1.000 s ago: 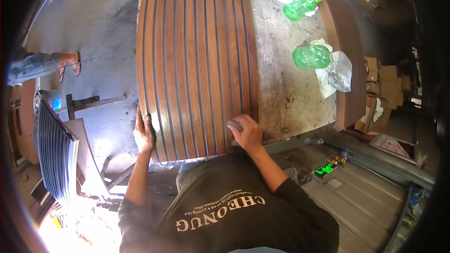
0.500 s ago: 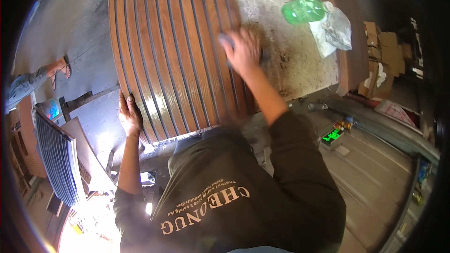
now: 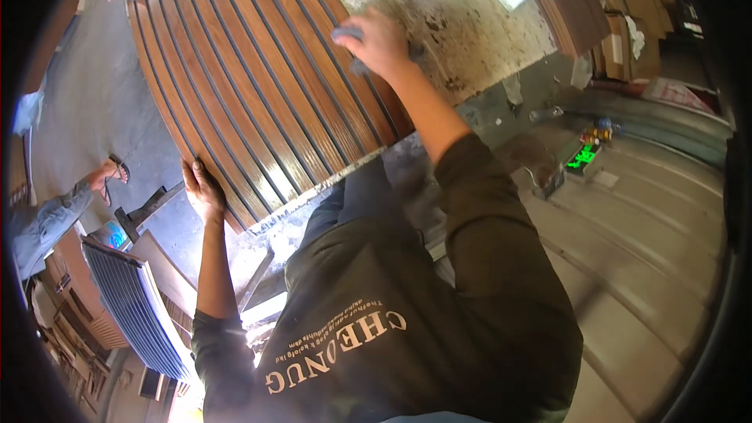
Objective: The person wipes a slatted wood panel with a cloth, applies liquid from a plastic bottle to the panel, continues cleaning, and then lifts and carries the panel away.
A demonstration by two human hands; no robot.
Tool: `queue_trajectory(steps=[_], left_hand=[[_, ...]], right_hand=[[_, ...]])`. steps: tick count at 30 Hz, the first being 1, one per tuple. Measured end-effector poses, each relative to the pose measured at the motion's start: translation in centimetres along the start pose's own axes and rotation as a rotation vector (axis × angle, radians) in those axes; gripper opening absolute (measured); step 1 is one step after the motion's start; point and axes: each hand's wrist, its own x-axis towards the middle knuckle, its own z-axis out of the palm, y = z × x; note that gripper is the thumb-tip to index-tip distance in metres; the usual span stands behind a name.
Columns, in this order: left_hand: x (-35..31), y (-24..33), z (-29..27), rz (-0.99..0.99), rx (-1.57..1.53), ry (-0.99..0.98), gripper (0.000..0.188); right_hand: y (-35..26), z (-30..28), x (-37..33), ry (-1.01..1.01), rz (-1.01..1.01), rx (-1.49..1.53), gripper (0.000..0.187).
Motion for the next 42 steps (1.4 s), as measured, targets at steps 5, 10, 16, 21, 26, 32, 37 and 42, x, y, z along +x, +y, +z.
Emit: queue_trajectory(steps=[5, 10, 16, 21, 26, 32, 37, 42], left_hand=[[-0.1, 0.9, -0.4, 0.038, -0.054, -0.020, 0.058], [0.9, -0.7, 0.2, 0.082, -0.088, -0.046, 0.059], [0.8, -1.2, -0.2, 0.115, -0.207, -0.040, 0.059], [0.3, 0.8, 0.3, 0.089, -0.009, -0.039, 0.061], [0.2, 0.4, -0.4, 0.072, -0.050, -0.047, 0.060], [0.2, 0.5, 0.0, 0.103, -0.200, -0.057, 0.058], [0.3, 0.8, 0.0, 0.123, 0.019, 0.016, 0.058], [-0.2, 1.0, -0.4, 0.060, -0.036, 0.014, 0.060]], right_hand=[[-0.7, -6.4, -14.2, -0.108, 0.192, 0.174, 0.032], [-0.1, -6.1, -14.1, -0.015, 0.196, 0.062, 0.025], [-2.4, -4.8, -15.3, -0.031, 0.109, 0.101, 0.022], [-3.6, -6.2, -19.2, -0.117, 0.251, 0.099, 0.022], [-3.9, -10.1, -15.8, -0.237, 0.310, 0.172, 0.017], [-3.9, -6.3, -15.3, -0.146, 0.081, 0.136, 0.014], [-4.2, -2.0, -6.5, 0.020, 0.008, 0.021, 0.016], [-5.1, -1.5, -8.4, 0.039, 0.033, 0.150, 0.016]])
